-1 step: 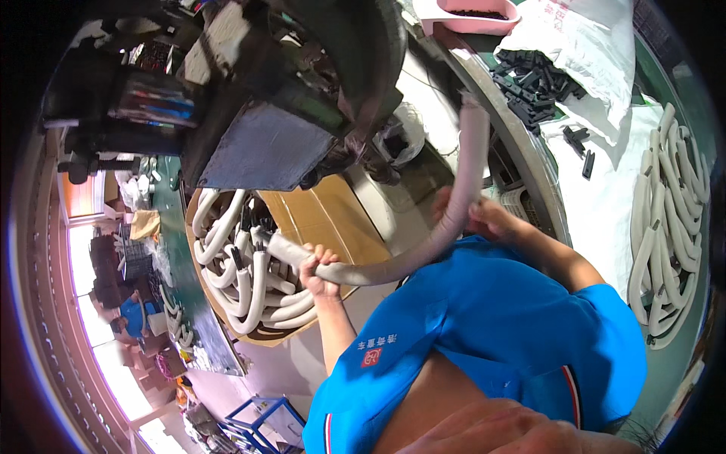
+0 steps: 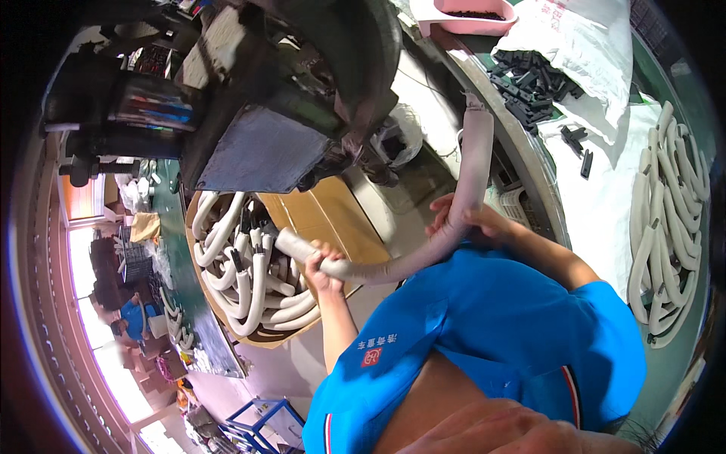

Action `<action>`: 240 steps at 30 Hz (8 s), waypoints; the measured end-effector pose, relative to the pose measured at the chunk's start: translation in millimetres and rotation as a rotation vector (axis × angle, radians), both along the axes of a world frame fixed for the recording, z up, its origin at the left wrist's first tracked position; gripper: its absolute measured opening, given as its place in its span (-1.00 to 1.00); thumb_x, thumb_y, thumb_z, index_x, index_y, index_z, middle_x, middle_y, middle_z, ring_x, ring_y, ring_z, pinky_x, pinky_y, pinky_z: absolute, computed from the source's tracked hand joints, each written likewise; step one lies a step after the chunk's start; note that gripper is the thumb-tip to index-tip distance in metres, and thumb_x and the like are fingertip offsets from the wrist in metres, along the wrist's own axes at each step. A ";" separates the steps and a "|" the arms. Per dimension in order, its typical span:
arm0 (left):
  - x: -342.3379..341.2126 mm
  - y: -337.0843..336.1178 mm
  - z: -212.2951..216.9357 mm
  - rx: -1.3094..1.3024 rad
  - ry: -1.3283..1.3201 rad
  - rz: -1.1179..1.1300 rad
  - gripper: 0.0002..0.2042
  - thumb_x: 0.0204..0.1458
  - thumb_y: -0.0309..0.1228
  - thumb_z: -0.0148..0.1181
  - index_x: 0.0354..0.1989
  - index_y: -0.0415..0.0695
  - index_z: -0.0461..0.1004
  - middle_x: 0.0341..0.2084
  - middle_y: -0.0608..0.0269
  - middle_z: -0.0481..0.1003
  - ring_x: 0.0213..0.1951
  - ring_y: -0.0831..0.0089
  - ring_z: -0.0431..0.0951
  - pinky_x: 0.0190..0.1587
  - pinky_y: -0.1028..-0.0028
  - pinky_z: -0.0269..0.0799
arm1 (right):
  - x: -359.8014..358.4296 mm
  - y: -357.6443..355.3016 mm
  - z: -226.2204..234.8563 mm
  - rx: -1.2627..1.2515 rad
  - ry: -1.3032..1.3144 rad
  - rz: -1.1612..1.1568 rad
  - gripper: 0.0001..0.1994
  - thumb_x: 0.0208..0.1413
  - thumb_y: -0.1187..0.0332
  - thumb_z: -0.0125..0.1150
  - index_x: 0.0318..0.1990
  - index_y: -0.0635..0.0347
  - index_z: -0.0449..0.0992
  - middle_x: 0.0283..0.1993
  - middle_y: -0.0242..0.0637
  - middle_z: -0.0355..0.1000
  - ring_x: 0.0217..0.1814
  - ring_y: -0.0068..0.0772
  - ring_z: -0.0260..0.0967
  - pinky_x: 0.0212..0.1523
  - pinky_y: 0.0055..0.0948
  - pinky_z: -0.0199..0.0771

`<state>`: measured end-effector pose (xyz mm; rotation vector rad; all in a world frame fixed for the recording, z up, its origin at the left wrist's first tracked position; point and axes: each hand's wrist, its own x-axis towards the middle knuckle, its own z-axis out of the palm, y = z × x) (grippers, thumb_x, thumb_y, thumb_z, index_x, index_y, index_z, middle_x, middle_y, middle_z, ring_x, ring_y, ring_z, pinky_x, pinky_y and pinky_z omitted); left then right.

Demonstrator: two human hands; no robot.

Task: The person repeatedly picks up white cables and black plastic connectors, inserts the connectors into the cable ends, and places the assembled units into a cardboard box. The process is continuous and repetitive throughout the clip.

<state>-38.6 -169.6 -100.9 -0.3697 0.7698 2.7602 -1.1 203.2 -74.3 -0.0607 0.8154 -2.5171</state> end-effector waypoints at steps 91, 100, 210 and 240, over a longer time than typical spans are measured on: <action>-34.1 67.7 79.9 -2.047 0.645 -0.636 -0.62 -0.29 -0.28 0.21 -0.20 -0.01 0.40 -0.49 0.05 0.50 -0.37 0.06 0.52 -0.31 0.19 0.44 | -131.5 -59.4 17.3 1.071 0.674 -0.193 -0.67 0.27 0.22 -0.14 -0.43 0.27 0.39 -0.64 -0.28 0.17 -0.57 -0.50 0.15 -0.50 -0.44 0.13; -47.0 67.4 84.1 -2.047 0.582 -0.532 -0.60 -0.32 -0.27 0.22 -0.20 -0.04 0.41 -0.50 0.00 0.49 -0.38 0.03 0.51 -0.33 0.22 0.43 | -177.6 -49.5 -16.9 1.201 0.848 -0.166 -0.84 0.19 0.35 -0.08 -0.18 0.16 0.40 -0.31 -0.10 0.40 -0.26 -0.04 0.39 -0.26 -0.27 0.36; -95.5 65.9 78.9 -2.179 0.704 -0.374 -0.53 -0.30 -0.12 0.25 -0.14 0.01 0.48 -0.40 0.04 0.54 -0.30 0.07 0.54 -0.27 0.20 0.47 | -182.6 -67.7 -1.9 1.099 0.245 -0.327 -0.61 0.21 0.12 -0.09 -0.35 0.39 0.35 -0.50 -0.24 0.35 -0.46 -0.46 0.32 -0.40 -0.37 0.34; 45.3 93.4 103.9 -1.869 1.093 -0.378 -0.67 -0.47 -0.35 0.30 -0.41 -0.04 0.41 -0.58 0.27 0.45 -0.52 0.21 0.50 -0.53 0.30 0.38 | -17.7 -39.6 86.9 1.090 0.770 0.367 -0.60 0.23 0.20 -0.16 -0.51 0.32 0.41 -0.60 0.10 0.32 -0.55 0.12 0.30 -0.50 -0.11 0.23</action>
